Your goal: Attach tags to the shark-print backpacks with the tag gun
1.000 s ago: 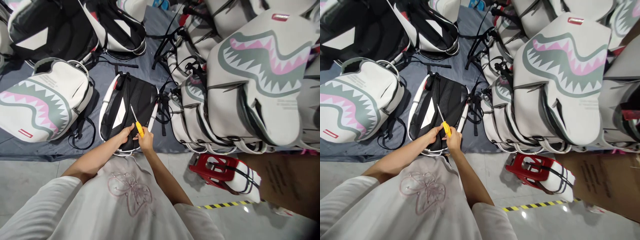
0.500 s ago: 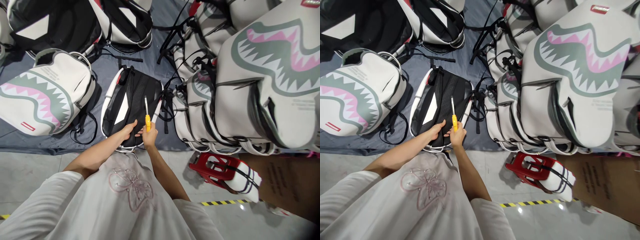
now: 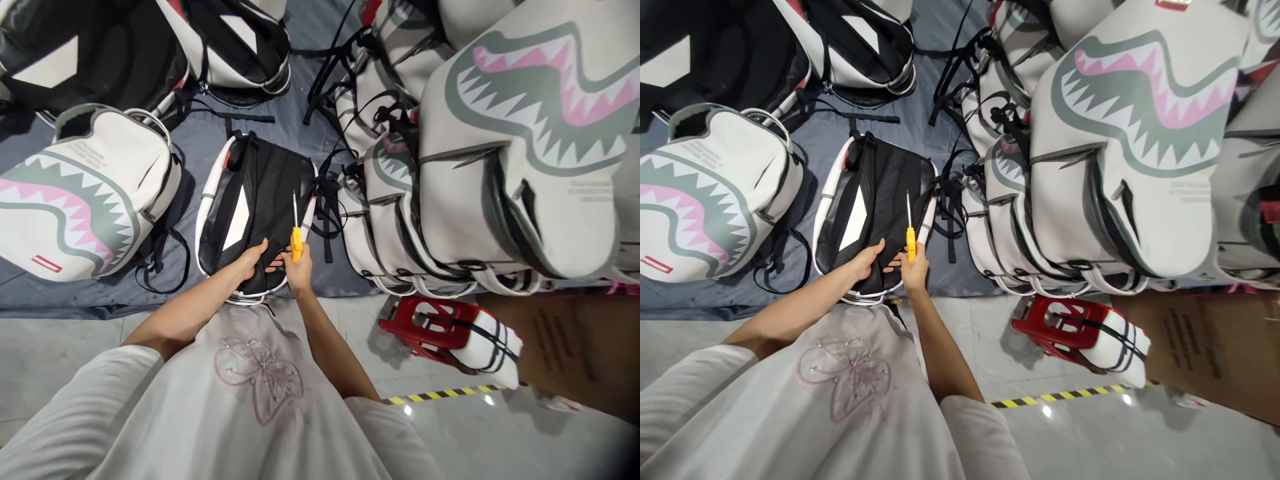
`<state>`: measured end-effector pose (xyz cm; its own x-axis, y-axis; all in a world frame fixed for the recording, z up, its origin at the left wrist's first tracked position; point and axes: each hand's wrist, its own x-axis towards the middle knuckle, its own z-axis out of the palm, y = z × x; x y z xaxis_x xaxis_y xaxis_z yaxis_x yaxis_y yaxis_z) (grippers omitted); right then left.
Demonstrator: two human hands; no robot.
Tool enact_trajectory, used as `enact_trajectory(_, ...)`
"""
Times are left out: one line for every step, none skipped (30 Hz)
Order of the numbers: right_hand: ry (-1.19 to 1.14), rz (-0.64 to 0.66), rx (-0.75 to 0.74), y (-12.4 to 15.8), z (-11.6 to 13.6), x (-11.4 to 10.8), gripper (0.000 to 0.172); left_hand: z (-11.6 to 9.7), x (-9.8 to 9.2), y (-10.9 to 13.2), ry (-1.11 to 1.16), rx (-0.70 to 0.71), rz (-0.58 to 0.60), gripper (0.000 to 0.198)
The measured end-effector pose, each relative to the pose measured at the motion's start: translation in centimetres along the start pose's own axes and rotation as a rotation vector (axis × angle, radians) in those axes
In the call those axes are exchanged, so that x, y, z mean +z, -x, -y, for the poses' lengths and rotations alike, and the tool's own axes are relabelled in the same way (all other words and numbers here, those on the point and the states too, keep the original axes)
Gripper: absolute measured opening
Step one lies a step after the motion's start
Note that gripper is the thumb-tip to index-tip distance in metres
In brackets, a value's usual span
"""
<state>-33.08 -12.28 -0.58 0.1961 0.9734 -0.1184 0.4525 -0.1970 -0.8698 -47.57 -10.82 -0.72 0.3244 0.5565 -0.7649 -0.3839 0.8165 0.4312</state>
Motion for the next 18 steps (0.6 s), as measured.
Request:
enact_trajectory(0.007,0.011,-0.017,-0.1,0.1,0.3,0.032,0.0,0.0,0.0,0.003,0.003,-0.009,0.053)
enact_trajectory(0.020,0.022,-0.029,-0.2,0.2,0.6,0.031,0.1,0.1,-0.1,0.007,0.005,-0.020,0.053)
enact_trajectory(0.043,0.031,-0.039,-0.3,0.3,0.9,0.030,0.1,0.1,-0.1,0.013,0.006,-0.035,0.052)
enact_trajectory(0.078,0.039,-0.052,-0.3,0.3,1.1,0.028,0.2,0.1,-0.1,0.020,0.006,-0.047,0.050)
enact_trajectory(0.124,0.044,-0.068,-0.3,0.4,1.2,0.027,0.2,0.1,-0.1,0.029,0.005,-0.054,0.049)
enact_trajectory(0.179,0.044,-0.085,-0.3,0.4,1.3,0.025,0.2,0.1,-0.1,0.038,0.004,-0.055,0.049)
enact_trajectory(0.238,0.040,-0.103,-0.2,0.4,1.4,0.024,0.2,0.1,-0.1,0.045,0.003,-0.048,0.049)
enact_trajectory(0.295,0.034,-0.121,-0.2,0.3,1.4,0.023,0.2,0.1,-0.1,0.047,-0.001,-0.039,0.050)
enact_trajectory(0.344,0.029,-0.139,-0.2,0.2,1.3,0.022,0.1,0.1,-0.1,0.044,-0.006,-0.030,0.052)
enact_trajectory(0.384,0.027,-0.159,-0.2,0.0,1.2,0.021,0.1,0.1,-0.1,0.036,-0.011,-0.023,0.054)
enact_trajectory(0.418,0.025,-0.178,-0.3,-0.2,1.0,0.021,0.0,0.1,-0.1,0.026,-0.017,-0.020,0.055)
enact_trajectory(0.445,0.020,-0.191,-0.4,-0.3,0.9,0.020,0.0,0.1,-0.1,0.015,-0.024,-0.017,0.057)
enact_trajectory(0.462,0.013,-0.196,-0.5,-0.5,0.7,0.020,-0.1,0.1,-0.1,0.007,-0.030,-0.015,0.058)
enact_trajectory(0.469,0.001,-0.192,-0.6,-0.6,0.6,0.020,-0.1,0.1,-0.1,0.002,-0.034,-0.014,0.059)
enact_trajectory(0.466,-0.012,-0.179,-0.7,-0.7,0.5,0.019,-0.1,0.1,-0.1,0.000,-0.038,-0.013,0.059)
enact_trajectory(0.455,-0.026,-0.160,-0.7,-0.7,0.4,0.018,-0.1,0.1,-0.1,0.000,-0.041,-0.012,0.059)
enact_trajectory(0.440,-0.043,-0.137,-0.7,-0.7,0.3,0.017,-0.1,0.1,-0.1,0.001,-0.043,-0.011,0.059)
enact_trajectory(0.418,-0.060,-0.117,-0.6,-0.7,0.3,0.016,-0.1,0.1,-0.1,0.002,-0.043,-0.010,0.058)
